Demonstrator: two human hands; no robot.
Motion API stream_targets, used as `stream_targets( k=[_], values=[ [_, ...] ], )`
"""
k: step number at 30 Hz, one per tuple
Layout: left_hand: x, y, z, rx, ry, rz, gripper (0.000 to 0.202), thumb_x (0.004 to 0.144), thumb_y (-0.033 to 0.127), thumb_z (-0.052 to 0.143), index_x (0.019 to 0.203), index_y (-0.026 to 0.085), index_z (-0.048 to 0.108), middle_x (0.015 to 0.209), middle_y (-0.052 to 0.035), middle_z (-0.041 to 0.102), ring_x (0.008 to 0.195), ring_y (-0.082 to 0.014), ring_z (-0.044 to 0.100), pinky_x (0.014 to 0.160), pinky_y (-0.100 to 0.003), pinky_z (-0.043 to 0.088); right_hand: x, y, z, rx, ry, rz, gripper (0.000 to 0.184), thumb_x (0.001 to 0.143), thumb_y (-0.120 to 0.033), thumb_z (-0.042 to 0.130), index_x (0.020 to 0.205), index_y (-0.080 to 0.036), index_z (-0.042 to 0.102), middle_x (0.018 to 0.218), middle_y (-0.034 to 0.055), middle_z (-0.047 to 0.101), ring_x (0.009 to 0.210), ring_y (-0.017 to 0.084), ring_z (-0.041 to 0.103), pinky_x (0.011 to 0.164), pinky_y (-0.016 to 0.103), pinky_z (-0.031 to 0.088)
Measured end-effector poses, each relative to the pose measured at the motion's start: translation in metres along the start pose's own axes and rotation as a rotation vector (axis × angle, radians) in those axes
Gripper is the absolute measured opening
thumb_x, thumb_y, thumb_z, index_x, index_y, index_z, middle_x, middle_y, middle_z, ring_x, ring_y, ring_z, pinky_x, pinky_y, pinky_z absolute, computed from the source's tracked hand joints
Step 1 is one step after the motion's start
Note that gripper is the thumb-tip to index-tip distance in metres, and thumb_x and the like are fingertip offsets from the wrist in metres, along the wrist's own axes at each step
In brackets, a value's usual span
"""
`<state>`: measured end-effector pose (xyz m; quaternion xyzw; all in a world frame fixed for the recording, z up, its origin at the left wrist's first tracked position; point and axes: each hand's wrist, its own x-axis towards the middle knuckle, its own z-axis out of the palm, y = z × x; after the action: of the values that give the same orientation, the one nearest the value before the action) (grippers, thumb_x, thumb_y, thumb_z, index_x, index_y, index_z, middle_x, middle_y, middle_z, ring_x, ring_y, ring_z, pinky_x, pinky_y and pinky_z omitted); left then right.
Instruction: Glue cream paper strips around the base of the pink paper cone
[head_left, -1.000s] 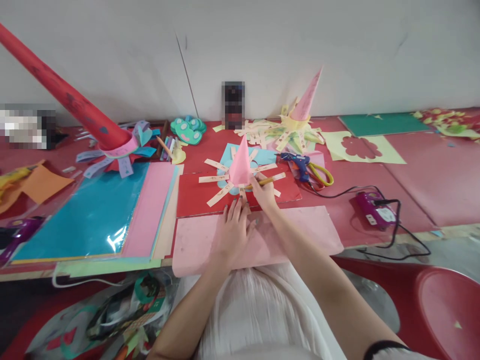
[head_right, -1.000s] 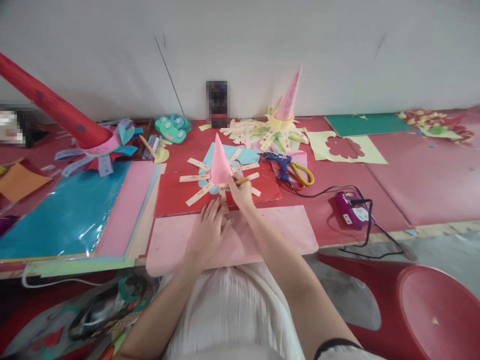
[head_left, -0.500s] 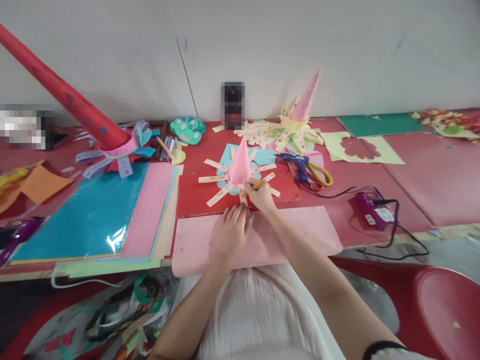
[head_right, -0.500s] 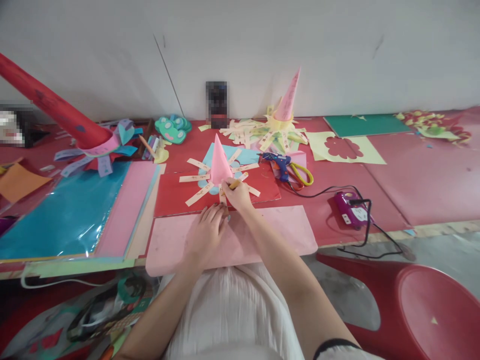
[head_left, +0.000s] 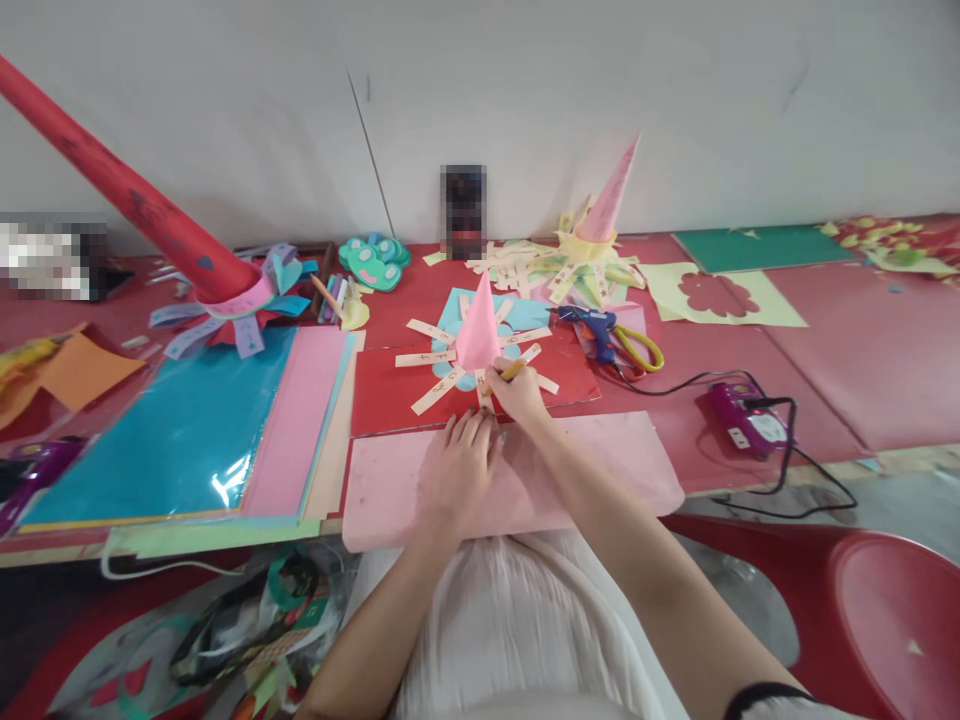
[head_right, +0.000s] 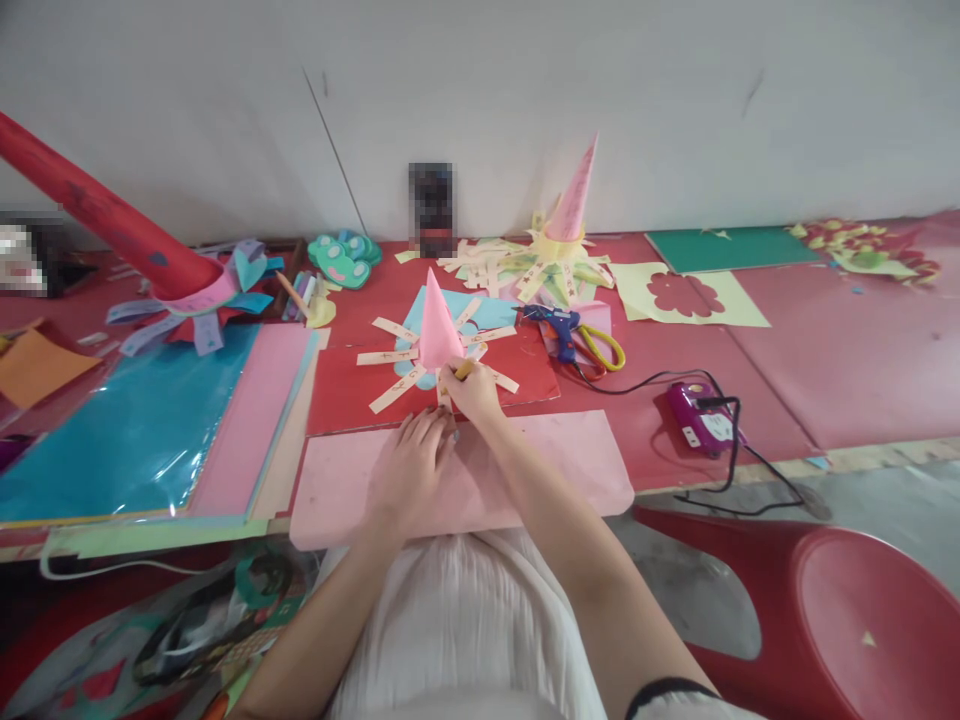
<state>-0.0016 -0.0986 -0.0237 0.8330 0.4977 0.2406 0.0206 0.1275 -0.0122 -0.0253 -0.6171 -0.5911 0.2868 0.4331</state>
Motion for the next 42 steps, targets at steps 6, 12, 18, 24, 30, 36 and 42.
stream_targets(
  k=[6,12,18,24,30,36,42],
  values=[
    [0.000,0.001,-0.001,-0.014,-0.009,-0.016,0.028,0.095,0.024,0.042,0.115,0.016,0.059,0.118,-0.0111,0.065,0.114,-0.0249,0.059,0.100,-0.044,0.045,0.000,-0.001,0.000,-0.001,-0.011,0.007,0.027,0.076,-0.038,0.043,0.055,-0.022,0.036,0.047,-0.0056,0.037,0.048,0.010,0.035,0.050,0.023,0.028],
    [0.000,0.002,-0.003,-0.017,-0.038,-0.024,0.027,0.095,0.024,0.042,0.115,0.016,0.059,0.118,-0.0108,0.065,0.115,-0.0250,0.058,0.101,-0.044,0.045,-0.001,-0.001,0.001,0.021,0.011,0.001,0.028,0.076,-0.037,0.044,0.054,-0.022,0.035,0.046,-0.0058,0.035,0.047,0.010,0.033,0.049,0.023,0.027],
    [0.001,0.002,-0.002,-0.017,-0.019,-0.024,0.026,0.095,0.024,0.042,0.113,0.015,0.060,0.116,-0.0111,0.066,0.114,-0.0256,0.059,0.101,-0.046,0.045,-0.001,-0.003,0.000,0.022,0.009,0.003,0.028,0.075,-0.037,0.045,0.054,-0.022,0.036,0.046,-0.0057,0.035,0.049,0.010,0.034,0.049,0.023,0.028],
    [0.001,0.002,-0.003,-0.010,-0.030,-0.022,0.026,0.095,0.025,0.042,0.112,0.016,0.060,0.117,-0.0101,0.066,0.114,-0.0251,0.059,0.101,-0.044,0.045,-0.001,-0.003,0.000,0.014,0.021,-0.009,0.028,0.076,-0.037,0.044,0.054,-0.023,0.034,0.046,-0.0056,0.034,0.049,0.010,0.034,0.050,0.023,0.027],
    [0.001,0.003,-0.004,-0.004,-0.034,-0.026,0.026,0.095,0.024,0.043,0.112,0.014,0.060,0.117,-0.0104,0.066,0.113,-0.0253,0.059,0.100,-0.044,0.045,-0.002,-0.006,0.001,0.023,0.029,-0.007,0.028,0.074,-0.033,0.044,0.051,-0.022,0.031,0.044,-0.0065,0.031,0.046,0.009,0.030,0.049,0.024,0.026],
    [0.002,0.001,-0.005,0.003,-0.049,-0.014,0.027,0.095,0.024,0.043,0.114,0.016,0.059,0.119,-0.0096,0.065,0.115,-0.0255,0.058,0.101,-0.044,0.045,0.003,-0.003,-0.006,0.219,0.112,0.060,0.030,0.073,-0.038,0.049,0.052,-0.022,0.036,0.045,-0.0063,0.037,0.046,0.008,0.035,0.047,0.023,0.030],
    [0.002,0.002,-0.007,-0.030,-0.064,-0.025,0.027,0.095,0.025,0.044,0.116,0.019,0.059,0.123,-0.0093,0.063,0.117,-0.0247,0.057,0.101,-0.045,0.046,0.025,0.015,-0.042,0.589,0.621,0.281,0.038,0.075,-0.051,0.055,0.057,-0.024,0.035,0.043,-0.0083,0.039,0.037,0.006,0.032,0.040,0.022,0.035]
  ],
)
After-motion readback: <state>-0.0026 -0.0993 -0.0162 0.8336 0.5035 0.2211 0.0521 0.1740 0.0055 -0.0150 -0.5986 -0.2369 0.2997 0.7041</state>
